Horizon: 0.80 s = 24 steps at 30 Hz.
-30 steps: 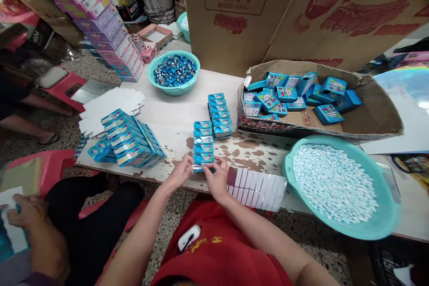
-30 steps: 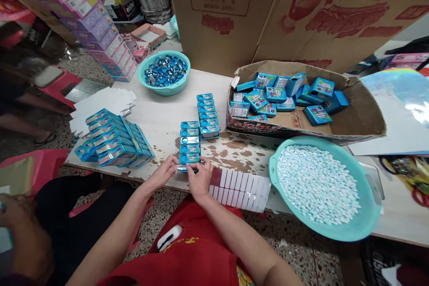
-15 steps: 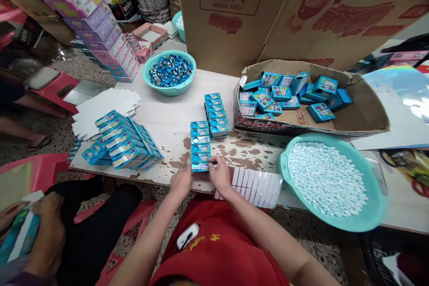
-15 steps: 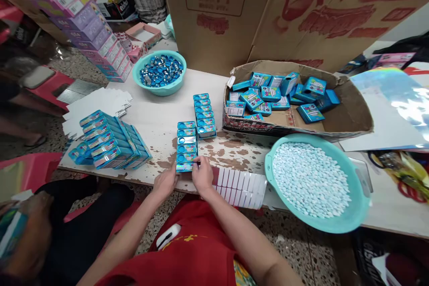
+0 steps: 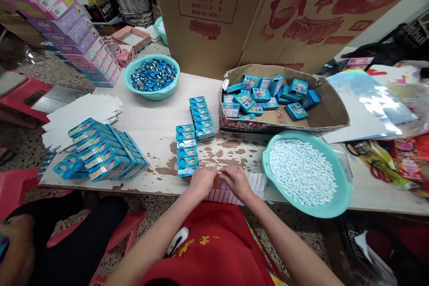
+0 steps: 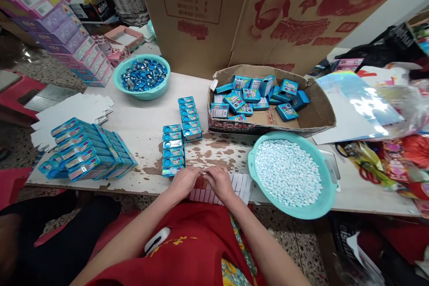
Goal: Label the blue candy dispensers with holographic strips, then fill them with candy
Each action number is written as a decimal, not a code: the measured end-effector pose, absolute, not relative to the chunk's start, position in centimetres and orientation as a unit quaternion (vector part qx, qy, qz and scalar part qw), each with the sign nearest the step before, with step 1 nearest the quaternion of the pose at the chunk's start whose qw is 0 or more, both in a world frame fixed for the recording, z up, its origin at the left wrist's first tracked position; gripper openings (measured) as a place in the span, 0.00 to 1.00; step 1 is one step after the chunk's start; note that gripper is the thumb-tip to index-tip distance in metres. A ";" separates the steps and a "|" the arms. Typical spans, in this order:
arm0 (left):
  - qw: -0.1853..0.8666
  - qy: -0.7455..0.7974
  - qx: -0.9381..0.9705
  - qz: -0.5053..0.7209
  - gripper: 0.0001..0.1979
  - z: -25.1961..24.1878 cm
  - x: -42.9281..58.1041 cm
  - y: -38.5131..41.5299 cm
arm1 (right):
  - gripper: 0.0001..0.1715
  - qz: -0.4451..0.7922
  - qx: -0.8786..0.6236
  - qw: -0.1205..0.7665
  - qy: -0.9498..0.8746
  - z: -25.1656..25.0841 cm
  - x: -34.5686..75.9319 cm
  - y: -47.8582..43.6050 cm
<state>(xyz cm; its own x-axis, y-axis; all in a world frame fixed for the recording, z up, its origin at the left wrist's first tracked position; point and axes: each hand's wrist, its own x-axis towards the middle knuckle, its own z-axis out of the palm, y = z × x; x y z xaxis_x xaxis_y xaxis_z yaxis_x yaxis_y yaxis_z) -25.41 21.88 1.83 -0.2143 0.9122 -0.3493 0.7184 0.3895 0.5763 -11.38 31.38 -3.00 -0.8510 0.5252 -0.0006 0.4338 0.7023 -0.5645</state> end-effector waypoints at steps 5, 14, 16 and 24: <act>0.305 0.783 0.537 0.065 0.15 0.4 -25.7 23.0 | 0.15 0.151 -0.280 0.138 -0.938 -3.7 -10.6 29.1; 0.303 0.802 0.514 0.027 0.15 0.1 -25.5 24.1 | 0.10 0.131 -0.251 0.186 -0.941 -4.3 -8.4 26.5; 0.304 0.802 0.513 0.027 0.15 -0.2 -25.5 24.2 | 0.08 0.176 -0.264 0.171 -0.933 -2.5 -8.1 27.2; 0.247 0.755 0.520 0.314 0.15 0.8 -27.3 22.5 | 0.09 0.390 -0.341 0.147 -0.843 5.0 -9.2 30.6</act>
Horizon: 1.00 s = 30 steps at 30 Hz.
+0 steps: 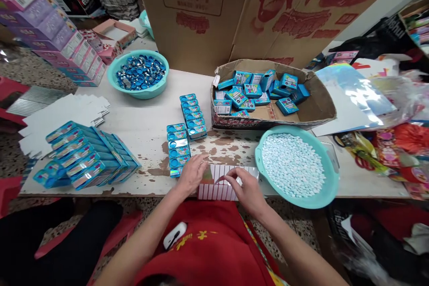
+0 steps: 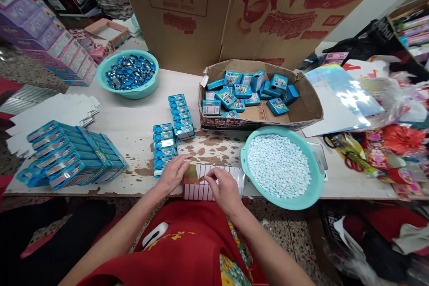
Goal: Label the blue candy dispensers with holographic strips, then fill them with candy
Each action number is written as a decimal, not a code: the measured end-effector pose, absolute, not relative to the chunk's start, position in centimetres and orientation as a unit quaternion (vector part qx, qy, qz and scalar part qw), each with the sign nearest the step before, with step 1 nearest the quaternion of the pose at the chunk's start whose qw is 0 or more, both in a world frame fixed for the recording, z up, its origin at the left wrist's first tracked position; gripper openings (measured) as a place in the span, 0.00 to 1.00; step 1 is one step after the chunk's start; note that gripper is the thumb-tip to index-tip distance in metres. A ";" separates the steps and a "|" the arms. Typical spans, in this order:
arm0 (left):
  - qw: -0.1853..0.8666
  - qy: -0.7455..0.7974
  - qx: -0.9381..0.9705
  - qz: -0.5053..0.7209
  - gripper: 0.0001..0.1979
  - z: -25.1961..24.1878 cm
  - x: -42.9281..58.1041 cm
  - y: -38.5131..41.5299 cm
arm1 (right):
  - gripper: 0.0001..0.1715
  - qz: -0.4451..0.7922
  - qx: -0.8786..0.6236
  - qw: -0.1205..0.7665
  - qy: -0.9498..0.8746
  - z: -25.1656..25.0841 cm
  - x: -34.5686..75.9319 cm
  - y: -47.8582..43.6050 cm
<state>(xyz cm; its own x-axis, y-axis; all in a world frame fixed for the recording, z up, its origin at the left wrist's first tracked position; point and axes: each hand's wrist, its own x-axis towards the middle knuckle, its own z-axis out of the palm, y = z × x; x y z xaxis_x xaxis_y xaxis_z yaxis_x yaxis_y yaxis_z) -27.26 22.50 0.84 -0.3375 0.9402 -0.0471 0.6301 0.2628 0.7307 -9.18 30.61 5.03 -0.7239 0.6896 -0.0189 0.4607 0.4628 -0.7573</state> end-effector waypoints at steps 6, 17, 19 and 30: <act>0.219 0.768 0.522 0.298 0.13 1.1 -27.6 21.3 | 0.08 0.377 -0.346 0.090 -0.854 2.4 -9.3 31.2; 0.230 0.769 0.539 0.256 0.11 0.1 -27.5 21.2 | 0.10 0.231 -0.486 0.000 -0.843 -8.8 -9.9 34.9; 0.233 0.770 0.540 0.249 0.12 0.2 -27.6 21.3 | 0.12 0.292 -0.493 0.023 -0.819 -8.7 -9.7 35.6; 0.358 0.654 0.588 0.313 0.22 -1.5 -23.6 25.8 | 0.19 0.710 -0.355 0.045 -0.607 -3.2 -7.0 34.9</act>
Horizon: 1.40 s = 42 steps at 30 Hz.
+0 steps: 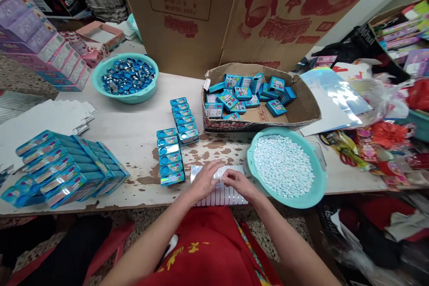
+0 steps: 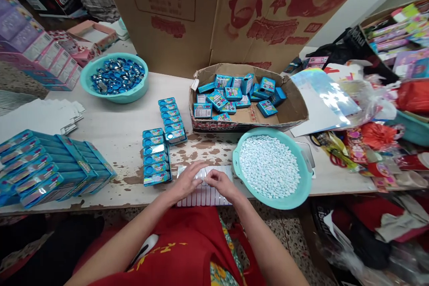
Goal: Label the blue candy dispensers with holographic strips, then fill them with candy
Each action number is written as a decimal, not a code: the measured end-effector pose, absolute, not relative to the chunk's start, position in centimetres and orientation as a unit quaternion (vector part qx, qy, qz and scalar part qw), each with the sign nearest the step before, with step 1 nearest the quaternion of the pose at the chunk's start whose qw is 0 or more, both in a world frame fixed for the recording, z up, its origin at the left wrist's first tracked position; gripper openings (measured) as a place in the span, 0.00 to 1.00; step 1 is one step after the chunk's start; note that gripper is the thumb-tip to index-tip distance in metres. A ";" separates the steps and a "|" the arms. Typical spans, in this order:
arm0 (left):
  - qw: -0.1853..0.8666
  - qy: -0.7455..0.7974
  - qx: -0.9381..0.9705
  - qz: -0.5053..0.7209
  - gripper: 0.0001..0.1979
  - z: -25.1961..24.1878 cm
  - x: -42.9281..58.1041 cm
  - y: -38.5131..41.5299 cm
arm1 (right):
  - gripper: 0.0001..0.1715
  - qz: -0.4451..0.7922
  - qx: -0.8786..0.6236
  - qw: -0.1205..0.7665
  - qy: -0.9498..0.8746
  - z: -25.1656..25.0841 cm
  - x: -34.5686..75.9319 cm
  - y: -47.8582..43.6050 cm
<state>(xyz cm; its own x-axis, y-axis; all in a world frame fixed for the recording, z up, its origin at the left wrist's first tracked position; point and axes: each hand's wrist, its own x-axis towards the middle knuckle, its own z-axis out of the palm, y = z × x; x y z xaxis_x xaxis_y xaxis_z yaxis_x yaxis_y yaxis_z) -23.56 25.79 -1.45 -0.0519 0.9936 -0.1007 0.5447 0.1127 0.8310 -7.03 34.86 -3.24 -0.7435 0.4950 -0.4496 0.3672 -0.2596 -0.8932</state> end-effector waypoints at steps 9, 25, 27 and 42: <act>0.426 0.716 0.525 0.173 0.10 -3.3 -23.1 26.4 | 0.23 0.668 -0.473 0.020 -0.574 -5.7 -5.3 34.1; 0.241 0.831 0.501 -0.013 0.20 -5.4 -22.9 27.6 | 0.21 0.295 -0.615 0.033 -0.731 -10.5 -5.8 36.5; 0.219 0.839 0.498 -0.026 0.20 -5.1 -23.6 27.6 | 0.20 0.294 -0.600 0.034 -0.743 -10.9 -5.6 36.7; 0.332 0.809 0.479 0.075 0.18 -1.1 -25.7 25.5 | 0.26 0.196 -0.360 0.175 -0.895 -4.6 -10.5 29.5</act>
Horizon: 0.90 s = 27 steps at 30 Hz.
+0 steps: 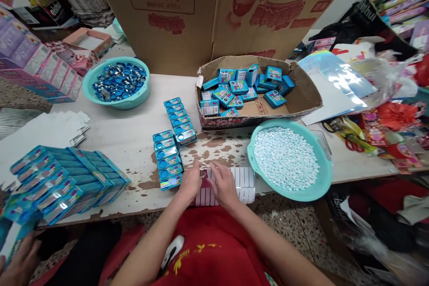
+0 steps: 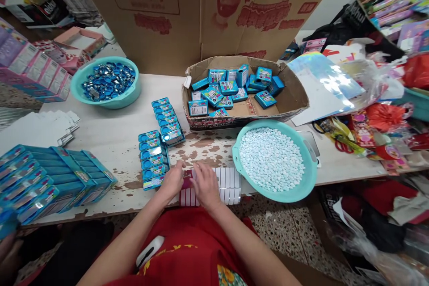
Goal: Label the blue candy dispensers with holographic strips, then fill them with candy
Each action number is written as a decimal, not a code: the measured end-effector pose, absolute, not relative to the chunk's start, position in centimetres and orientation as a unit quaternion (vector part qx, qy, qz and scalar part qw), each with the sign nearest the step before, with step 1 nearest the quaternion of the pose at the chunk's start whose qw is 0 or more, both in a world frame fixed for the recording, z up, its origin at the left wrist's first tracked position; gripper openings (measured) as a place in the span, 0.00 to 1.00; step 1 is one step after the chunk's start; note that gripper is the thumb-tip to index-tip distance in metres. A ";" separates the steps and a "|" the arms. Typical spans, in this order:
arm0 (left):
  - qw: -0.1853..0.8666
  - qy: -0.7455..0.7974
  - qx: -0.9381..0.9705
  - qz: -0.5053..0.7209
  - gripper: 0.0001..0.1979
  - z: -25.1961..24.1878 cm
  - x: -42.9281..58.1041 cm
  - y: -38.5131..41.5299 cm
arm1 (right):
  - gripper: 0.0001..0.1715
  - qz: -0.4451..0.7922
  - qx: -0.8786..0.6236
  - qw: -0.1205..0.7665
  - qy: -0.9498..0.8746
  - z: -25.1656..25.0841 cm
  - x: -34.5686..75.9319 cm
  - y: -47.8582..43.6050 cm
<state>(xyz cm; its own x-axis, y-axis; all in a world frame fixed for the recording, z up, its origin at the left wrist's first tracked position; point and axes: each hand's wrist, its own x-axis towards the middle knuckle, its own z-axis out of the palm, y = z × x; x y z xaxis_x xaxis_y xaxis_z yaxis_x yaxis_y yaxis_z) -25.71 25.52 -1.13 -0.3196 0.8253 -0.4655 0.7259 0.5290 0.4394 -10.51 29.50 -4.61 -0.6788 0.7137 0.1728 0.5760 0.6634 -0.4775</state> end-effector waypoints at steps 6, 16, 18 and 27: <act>0.330 0.810 0.474 0.106 0.14 -1.0 -25.9 25.2 | 0.30 0.139 -0.317 0.121 -0.930 -5.9 -11.6 27.1; 0.312 0.815 0.485 0.052 0.19 -1.5 -25.7 25.4 | 0.10 0.205 -0.276 0.128 -0.930 -3.3 -9.9 27.3; 0.316 0.815 0.483 0.053 0.17 -1.3 -25.9 25.5 | 0.10 0.263 -0.302 0.135 -0.906 -1.7 -9.7 27.9; 0.558 0.623 0.405 0.369 0.15 1.8 -26.9 23.3 | 0.10 0.493 -0.381 0.181 -0.761 3.6 -10.6 30.9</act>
